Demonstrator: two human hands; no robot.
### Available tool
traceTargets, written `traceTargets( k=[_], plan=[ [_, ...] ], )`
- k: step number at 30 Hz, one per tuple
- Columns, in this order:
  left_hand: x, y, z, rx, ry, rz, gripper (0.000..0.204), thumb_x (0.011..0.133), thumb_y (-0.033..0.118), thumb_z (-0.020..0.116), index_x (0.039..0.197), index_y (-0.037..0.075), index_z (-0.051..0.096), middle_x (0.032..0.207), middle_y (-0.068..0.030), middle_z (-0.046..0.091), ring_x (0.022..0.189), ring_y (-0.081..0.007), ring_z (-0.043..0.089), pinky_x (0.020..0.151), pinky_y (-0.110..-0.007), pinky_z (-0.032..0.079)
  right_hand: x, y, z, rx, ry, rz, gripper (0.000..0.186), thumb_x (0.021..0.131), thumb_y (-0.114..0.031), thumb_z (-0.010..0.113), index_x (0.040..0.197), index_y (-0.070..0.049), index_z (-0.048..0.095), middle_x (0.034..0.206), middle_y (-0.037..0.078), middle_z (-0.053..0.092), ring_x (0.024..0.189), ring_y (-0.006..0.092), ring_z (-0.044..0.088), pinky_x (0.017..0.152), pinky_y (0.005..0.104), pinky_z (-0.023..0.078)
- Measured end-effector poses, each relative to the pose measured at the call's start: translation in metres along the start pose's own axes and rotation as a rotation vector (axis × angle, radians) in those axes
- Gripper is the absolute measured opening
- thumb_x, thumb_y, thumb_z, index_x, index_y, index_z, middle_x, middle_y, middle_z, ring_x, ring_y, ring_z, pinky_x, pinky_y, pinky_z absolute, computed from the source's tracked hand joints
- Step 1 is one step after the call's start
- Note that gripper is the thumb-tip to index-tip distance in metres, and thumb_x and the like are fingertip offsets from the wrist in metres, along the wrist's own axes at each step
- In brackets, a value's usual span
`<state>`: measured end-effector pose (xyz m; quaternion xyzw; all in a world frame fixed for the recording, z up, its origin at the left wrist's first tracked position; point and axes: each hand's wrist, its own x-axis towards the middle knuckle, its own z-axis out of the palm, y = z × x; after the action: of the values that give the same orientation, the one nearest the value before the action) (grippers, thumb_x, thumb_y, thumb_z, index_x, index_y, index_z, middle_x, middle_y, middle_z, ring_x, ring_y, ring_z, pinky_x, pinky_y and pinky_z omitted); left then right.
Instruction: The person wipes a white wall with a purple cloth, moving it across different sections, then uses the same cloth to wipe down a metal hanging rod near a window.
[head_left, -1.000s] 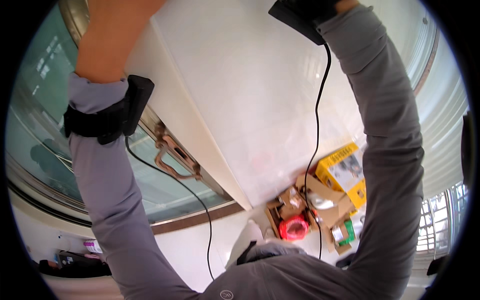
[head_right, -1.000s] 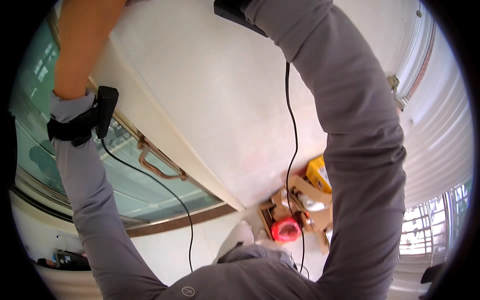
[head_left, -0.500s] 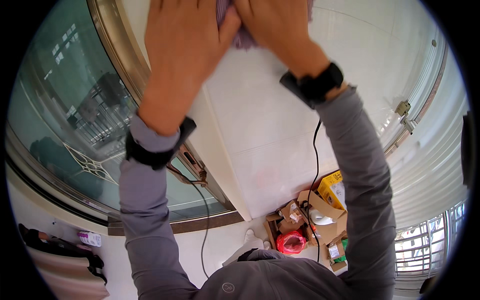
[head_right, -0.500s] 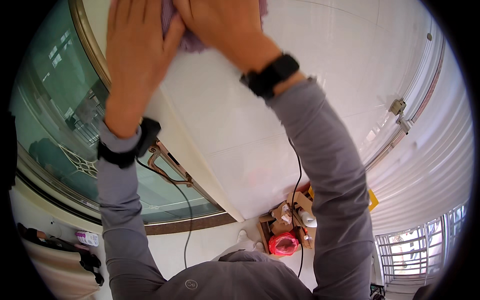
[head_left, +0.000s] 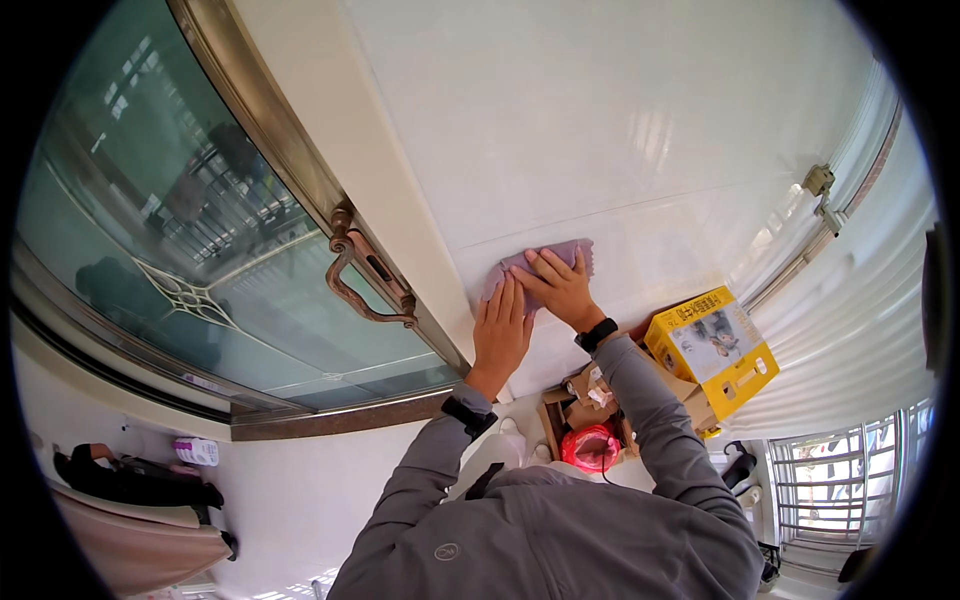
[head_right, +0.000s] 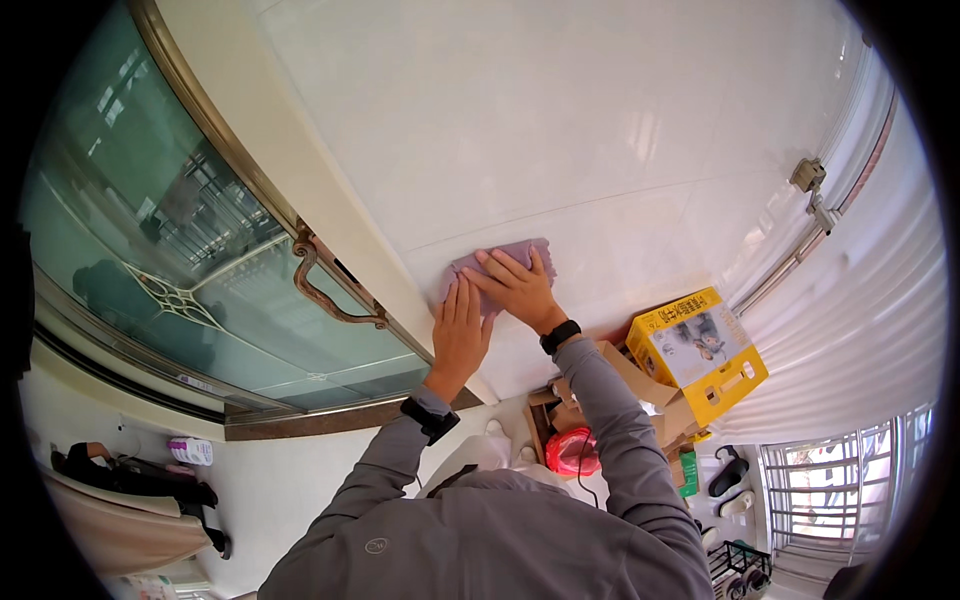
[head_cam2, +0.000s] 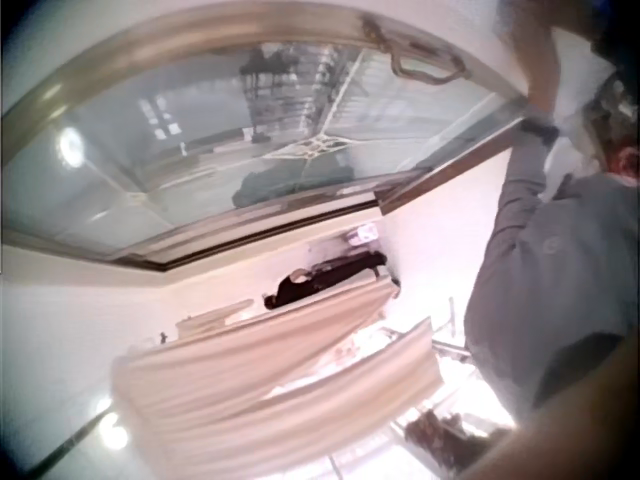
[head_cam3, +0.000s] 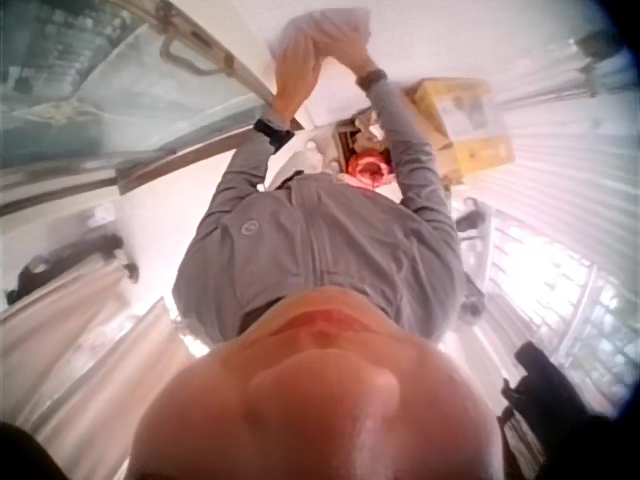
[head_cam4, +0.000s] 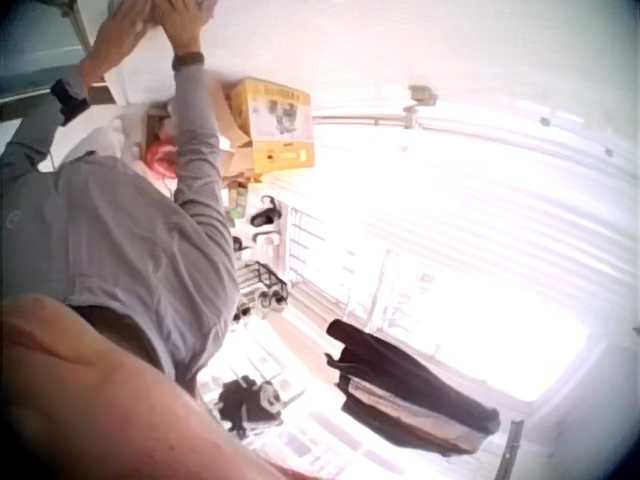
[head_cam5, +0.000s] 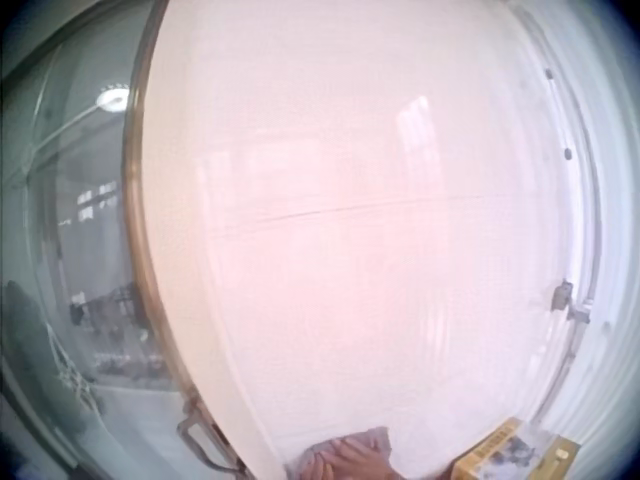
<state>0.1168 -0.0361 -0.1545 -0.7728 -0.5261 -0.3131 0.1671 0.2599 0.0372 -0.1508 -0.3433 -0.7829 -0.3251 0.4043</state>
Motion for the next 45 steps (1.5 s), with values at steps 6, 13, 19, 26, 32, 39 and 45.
traceTargets(
  k=[6,13,19,26,32,39,45],
  plan=[
    [0.090,-0.005,-0.080,0.076,0.275,-0.005,0.061,0.093,0.028,0.045,0.140,-0.007,0.029,0.147,-0.0229,0.028,0.135,-0.0382,0.027,0.109,-0.053,0.014,0.143,-0.001,-0.048,0.159,0.346,0.138,0.032,0.085,-0.025,0.056,0.115,-0.026,0.064,0.126,0.000,0.058,0.116,0.0184,0.053,0.108,0.0480,0.016],
    [0.164,-0.029,-0.187,-0.038,0.748,0.174,0.057,0.093,0.029,0.036,0.140,-0.005,0.033,0.147,-0.0217,0.030,0.137,-0.0433,0.020,0.110,-0.052,0.008,0.266,-0.012,-0.115,0.407,0.423,-0.014,0.044,0.090,-0.026,0.046,0.131,-0.009,0.046,0.139,0.015,0.039,0.129,0.0330,0.036,0.107,0.0543,0.017],
    [0.133,-0.071,-0.153,-0.281,0.755,0.113,0.059,0.094,0.029,0.031,0.139,-0.010,0.029,0.145,-0.0301,0.025,0.136,-0.0478,0.017,0.111,-0.055,0.008,0.258,-0.069,-0.065,0.328,0.587,0.190,0.034,0.081,-0.026,0.060,0.115,-0.027,0.065,0.136,0.014,0.047,0.125,0.0291,0.044,0.106,0.0509,0.018],
    [-0.034,-0.076,-0.012,-0.198,0.456,-0.011,0.059,0.092,0.025,0.035,0.135,-0.015,0.028,0.139,-0.0354,0.026,0.130,-0.0532,0.023,0.107,-0.062,0.016,0.066,-0.111,0.018,0.236,0.248,0.214,0.036,0.081,-0.038,0.062,0.117,-0.032,0.063,0.140,0.015,0.042,0.126,0.0280,0.041,0.108,0.0520,0.011],
    [0.012,-0.089,-0.054,-0.390,0.470,0.017,0.060,0.091,0.023,0.036,0.136,-0.016,0.025,0.142,-0.0350,0.022,0.132,-0.0524,0.021,0.109,-0.057,0.015,0.134,-0.121,-0.016,0.420,0.280,0.401,0.037,0.081,-0.033,0.062,0.118,-0.028,0.064,0.144,0.019,0.036,0.130,0.0360,0.036,0.105,0.0601,0.013],
    [0.100,-0.074,-0.153,-0.599,0.566,0.052,0.065,0.090,0.025,0.041,0.137,-0.015,0.025,0.144,-0.0342,0.019,0.132,-0.0499,0.024,0.109,-0.051,0.019,0.218,-0.107,-0.054,0.429,0.405,0.411,0.039,0.081,-0.032,0.058,0.120,-0.027,0.063,0.145,0.021,0.034,0.130,0.0416,0.036,0.104,0.0613,0.014],
    [-0.003,-0.085,-0.055,-0.395,0.376,0.042,0.071,0.090,0.030,0.044,0.139,-0.015,0.017,0.141,-0.0382,0.016,0.130,-0.0515,0.023,0.107,-0.053,0.021,0.080,-0.127,0.007,0.323,0.234,0.369,0.034,0.082,-0.030,0.058,0.115,-0.024,0.064,0.149,0.022,0.024,0.128,0.0447,0.035,0.105,0.0604,0.015]
  ],
)
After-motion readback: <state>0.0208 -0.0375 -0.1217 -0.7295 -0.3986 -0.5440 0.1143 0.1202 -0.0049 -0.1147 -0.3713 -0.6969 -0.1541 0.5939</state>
